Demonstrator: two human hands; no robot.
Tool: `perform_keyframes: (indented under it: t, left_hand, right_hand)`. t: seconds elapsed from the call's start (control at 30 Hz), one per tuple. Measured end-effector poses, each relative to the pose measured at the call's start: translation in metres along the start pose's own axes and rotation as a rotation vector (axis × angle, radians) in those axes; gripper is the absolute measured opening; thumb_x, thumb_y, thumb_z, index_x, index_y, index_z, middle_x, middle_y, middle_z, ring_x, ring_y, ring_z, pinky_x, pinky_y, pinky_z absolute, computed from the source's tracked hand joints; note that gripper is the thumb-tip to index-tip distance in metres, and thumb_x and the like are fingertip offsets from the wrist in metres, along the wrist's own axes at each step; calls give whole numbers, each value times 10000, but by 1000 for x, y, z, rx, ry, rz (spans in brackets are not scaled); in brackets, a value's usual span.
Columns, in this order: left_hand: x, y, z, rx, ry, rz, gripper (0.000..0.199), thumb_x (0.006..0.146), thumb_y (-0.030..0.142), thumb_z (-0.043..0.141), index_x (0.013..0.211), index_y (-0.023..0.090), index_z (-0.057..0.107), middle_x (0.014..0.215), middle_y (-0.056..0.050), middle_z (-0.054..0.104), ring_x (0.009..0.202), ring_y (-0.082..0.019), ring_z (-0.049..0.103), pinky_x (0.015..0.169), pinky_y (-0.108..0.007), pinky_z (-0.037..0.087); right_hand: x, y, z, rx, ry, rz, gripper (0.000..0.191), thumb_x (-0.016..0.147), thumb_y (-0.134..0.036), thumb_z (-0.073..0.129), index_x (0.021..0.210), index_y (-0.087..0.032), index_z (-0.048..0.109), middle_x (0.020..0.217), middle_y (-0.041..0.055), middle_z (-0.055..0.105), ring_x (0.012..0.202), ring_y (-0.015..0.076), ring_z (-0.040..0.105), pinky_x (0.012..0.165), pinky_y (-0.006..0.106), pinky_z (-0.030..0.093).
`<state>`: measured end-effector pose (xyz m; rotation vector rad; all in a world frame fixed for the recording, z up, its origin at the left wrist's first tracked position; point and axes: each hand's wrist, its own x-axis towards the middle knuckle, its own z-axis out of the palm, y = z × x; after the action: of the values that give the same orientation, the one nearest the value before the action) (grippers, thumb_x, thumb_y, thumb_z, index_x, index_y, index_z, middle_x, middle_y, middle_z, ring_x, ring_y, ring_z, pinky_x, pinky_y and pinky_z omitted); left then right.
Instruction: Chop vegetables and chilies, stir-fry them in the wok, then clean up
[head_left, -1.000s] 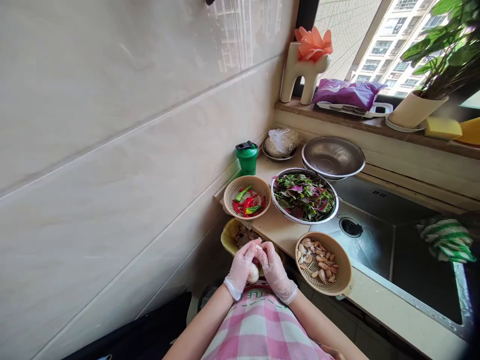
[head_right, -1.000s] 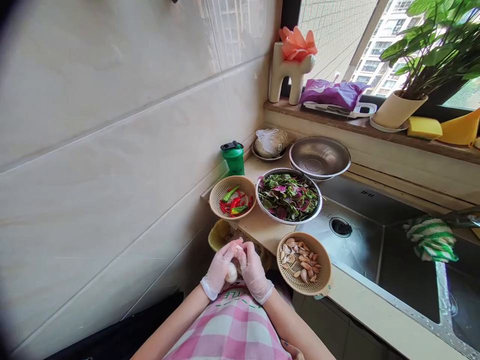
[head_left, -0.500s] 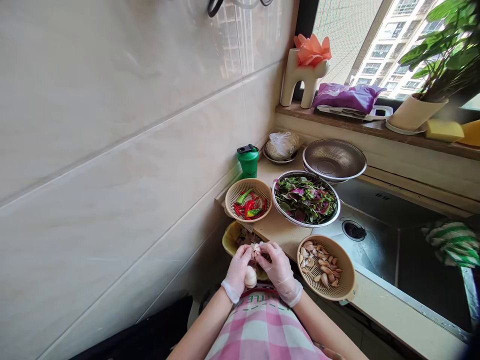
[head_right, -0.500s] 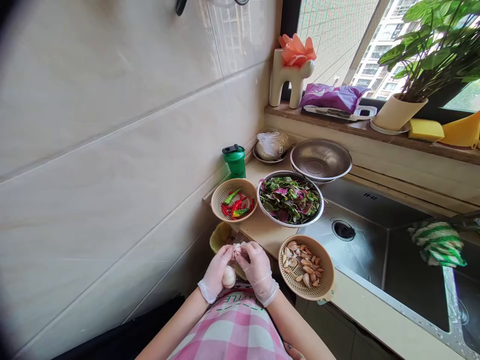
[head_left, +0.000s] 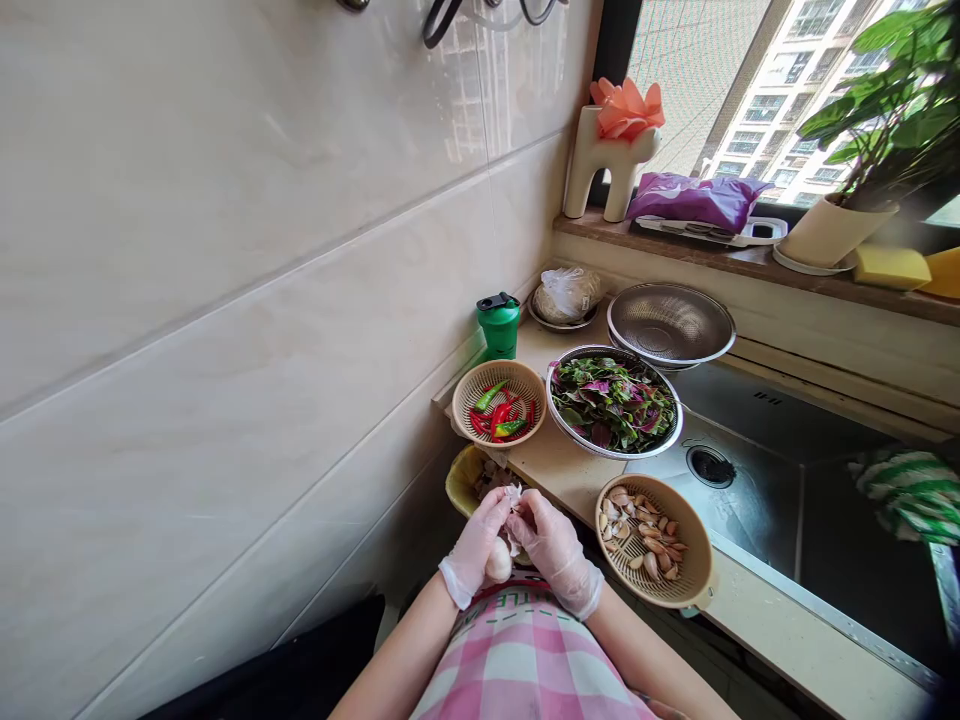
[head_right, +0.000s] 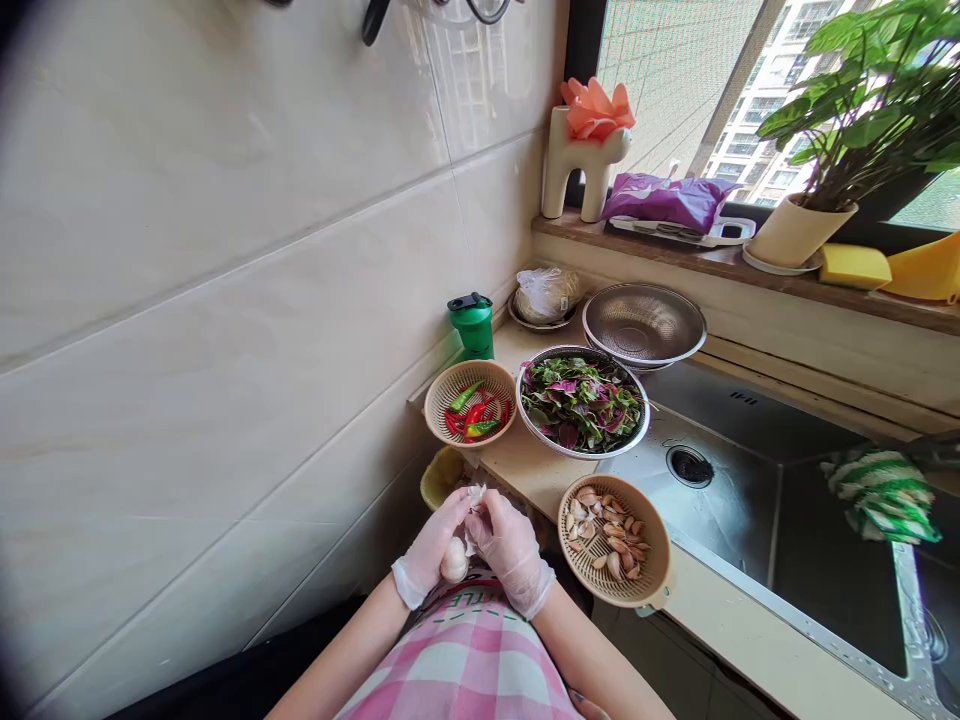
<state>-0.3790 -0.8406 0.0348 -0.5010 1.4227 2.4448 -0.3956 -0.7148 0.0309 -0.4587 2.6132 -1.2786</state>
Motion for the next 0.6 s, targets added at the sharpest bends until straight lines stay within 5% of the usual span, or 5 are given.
perform_keyframes:
  t: [0.23,0.4,0.6]
  left_hand:
    - [-3,-10,-2,242,84,36,317,804,469,555,861,170,641,881,-62,670,856,-194,600,841,-326,448]
    - [-3,-15,3,291,107,57,306,816,452,527,808,167,638,853,-55,661,843,-186,580,856,-326,435]
    - [4,-8,0,131,63,54,361,797,497,548,919,172,647,934,-61,667,849,-182,593,809,-308,453]
  right_hand:
    - [-1,2,11,-196,-10,-61,113,848,-269,466,791,-217,549,748,11,593,595,115,515,538,218,316]
    - [-4,11,21,-30,71,2,108,797,-221,463,710,-215,525,692,5,552,547,113,459,516,231,282]
    - [1,4,23,197,197,72,156,868,-263,331,788,-225,459,679,0,551,580,128,504,552,236,391]
